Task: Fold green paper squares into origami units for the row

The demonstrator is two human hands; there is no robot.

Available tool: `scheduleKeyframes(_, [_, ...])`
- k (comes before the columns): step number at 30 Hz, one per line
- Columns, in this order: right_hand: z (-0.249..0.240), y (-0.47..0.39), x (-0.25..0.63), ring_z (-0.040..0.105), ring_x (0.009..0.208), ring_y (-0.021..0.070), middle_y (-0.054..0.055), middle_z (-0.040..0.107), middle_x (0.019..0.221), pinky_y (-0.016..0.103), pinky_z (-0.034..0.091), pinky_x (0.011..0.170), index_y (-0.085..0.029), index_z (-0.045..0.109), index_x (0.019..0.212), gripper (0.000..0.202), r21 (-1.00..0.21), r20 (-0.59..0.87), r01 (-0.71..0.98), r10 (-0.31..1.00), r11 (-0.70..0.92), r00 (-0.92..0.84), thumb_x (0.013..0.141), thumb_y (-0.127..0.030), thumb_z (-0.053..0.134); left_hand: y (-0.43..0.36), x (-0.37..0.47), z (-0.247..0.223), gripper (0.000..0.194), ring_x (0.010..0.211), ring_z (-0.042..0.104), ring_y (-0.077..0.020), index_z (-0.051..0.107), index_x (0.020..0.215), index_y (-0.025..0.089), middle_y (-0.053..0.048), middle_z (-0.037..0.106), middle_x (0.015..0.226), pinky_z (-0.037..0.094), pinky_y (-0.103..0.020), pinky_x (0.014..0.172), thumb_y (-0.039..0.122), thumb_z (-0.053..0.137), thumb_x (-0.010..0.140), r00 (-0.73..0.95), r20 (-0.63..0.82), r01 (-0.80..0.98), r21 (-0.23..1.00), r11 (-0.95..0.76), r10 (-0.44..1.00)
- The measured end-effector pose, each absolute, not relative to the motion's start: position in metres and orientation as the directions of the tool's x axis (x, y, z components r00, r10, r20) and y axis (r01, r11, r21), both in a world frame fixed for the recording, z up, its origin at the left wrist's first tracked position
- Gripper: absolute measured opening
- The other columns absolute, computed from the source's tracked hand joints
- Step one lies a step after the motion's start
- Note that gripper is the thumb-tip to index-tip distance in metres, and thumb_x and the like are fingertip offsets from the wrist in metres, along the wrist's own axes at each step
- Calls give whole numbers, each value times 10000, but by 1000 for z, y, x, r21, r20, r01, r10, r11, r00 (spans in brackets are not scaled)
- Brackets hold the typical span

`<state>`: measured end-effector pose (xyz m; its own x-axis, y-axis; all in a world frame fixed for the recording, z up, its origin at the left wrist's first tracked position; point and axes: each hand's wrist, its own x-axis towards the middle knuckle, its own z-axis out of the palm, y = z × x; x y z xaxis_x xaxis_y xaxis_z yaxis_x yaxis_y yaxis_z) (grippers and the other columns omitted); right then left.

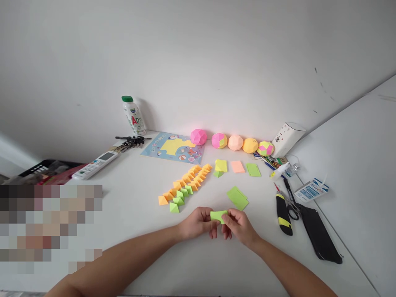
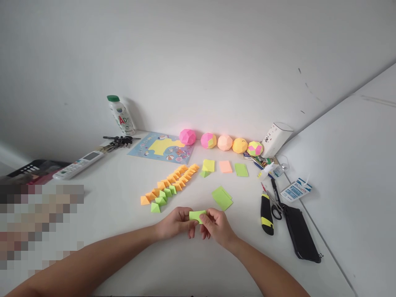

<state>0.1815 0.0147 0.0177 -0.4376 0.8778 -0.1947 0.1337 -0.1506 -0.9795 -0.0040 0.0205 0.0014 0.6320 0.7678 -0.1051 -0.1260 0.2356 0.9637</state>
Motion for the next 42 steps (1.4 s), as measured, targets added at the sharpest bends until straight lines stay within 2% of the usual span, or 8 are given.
scheduleKeyframes(5, [13,15,183,586,515,107,17,622,698,201,428,422,-123,541,829,245,-971,-237,110,834,-211,-498,756,-336,638,20,-4,6,277,575,604,-155,599,728,119,-43,637,591,465,-266,558,390,595,788,654,-73,-176,953,245,753])
scheduleKeyframes(12, [13,16,186,587,455,106,-10,609,617,211,437,427,-125,544,810,163,-964,-267,139,826,-228,-497,763,-274,592,20,-4,9,282,507,571,-127,596,702,118,-38,649,569,450,-256,553,392,619,766,643,-103,-158,951,264,759])
scheduleKeyframes(19, [23,24,194,552,423,103,-15,590,567,215,421,417,-156,475,685,146,-980,-200,113,854,-166,-479,754,-242,571,22,-4,8,259,443,550,-117,554,720,129,-27,658,524,435,-246,509,373,635,752,608,-144,-187,930,316,781])
scheduleKeyframes(22, [28,25,197,574,521,116,6,600,670,230,451,465,-174,461,731,164,-996,-80,80,899,-50,-430,802,-303,533,22,-4,7,267,438,551,-115,542,708,132,-28,661,527,437,-241,497,380,636,745,600,-151,-176,933,315,785])
scheduleKeyframes(26, [31,23,196,582,747,141,62,590,967,244,493,588,-200,530,986,220,-934,161,236,906,268,-392,790,-284,582,20,-2,5,268,441,559,-110,519,664,142,-23,659,519,437,-229,497,366,650,730,592,-189,-103,946,306,783])
scheduleKeyframes(29, [26,20,192,566,720,138,69,595,965,243,500,578,-207,574,1016,225,-863,258,291,856,413,-449,798,-262,582,19,-1,3,275,469,580,-120,502,644,150,-19,660,532,454,-241,516,364,653,727,587,-188,-98,949,299,788])
scheduleKeyframes(35, [20,21,190,564,669,134,75,611,925,246,505,556,-198,615,1008,205,-832,317,292,836,472,-448,819,-257,565,20,-2,0,268,504,600,-134,528,690,141,-24,661,568,479,-262,536,378,640,744,597,-156,-139,946,293,787])
scheduleKeyframes(42, [24,21,190,561,680,133,75,610,935,238,504,552,-189,608,1044,250,-839,247,331,844,432,-477,819,-290,564,21,-2,-2,269,517,597,-129,537,721,133,-25,652,581,486,-264,547,379,644,745,608,-127,-171,943,286,783])
